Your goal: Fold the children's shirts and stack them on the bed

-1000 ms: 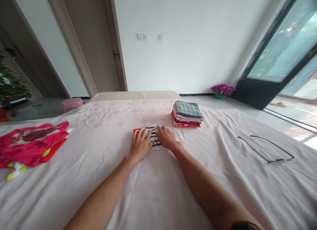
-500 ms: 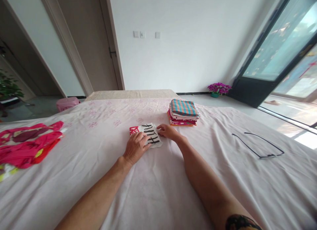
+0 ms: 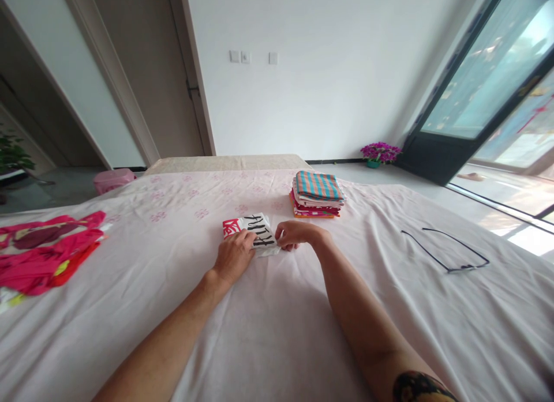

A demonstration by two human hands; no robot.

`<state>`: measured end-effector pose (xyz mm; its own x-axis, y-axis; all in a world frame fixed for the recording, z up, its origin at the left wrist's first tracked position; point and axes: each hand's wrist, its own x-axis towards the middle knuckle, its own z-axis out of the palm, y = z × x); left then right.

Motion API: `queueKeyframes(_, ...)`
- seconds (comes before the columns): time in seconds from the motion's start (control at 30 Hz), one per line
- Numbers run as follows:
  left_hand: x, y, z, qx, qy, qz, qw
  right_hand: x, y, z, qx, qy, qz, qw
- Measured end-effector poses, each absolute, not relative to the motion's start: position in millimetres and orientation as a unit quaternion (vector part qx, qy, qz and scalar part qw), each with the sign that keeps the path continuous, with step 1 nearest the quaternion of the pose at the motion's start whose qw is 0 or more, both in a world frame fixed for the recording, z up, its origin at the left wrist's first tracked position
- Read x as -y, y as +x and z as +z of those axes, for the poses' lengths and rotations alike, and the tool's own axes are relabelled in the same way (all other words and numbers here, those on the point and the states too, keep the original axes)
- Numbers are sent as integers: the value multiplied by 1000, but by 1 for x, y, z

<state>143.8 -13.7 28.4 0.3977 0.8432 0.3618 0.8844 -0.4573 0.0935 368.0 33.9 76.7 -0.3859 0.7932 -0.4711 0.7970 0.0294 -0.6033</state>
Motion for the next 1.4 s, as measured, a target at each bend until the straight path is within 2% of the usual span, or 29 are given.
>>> queueKeyframes(0.43,-3,139,28,605,-753,-253,-52,-35,374,72,-727,521,-446,-25)
queueKeyframes(0.63,-10,134,28,638,-717,-264,-95,-40,379,66,-744,430,-509,-42)
queueKeyframes(0.8,-11,132,28,647,-707,-267,-105,-42,374,65,-816,394,-413,-88)
queueKeyframes(1.0,-12,131,27,656,-700,-260,-109,-43,365,58,-846,394,-349,-88)
queueKeyframes(1.4,-9,132,29,653,-700,-269,-107,-48,371,52,-794,390,-459,-81)
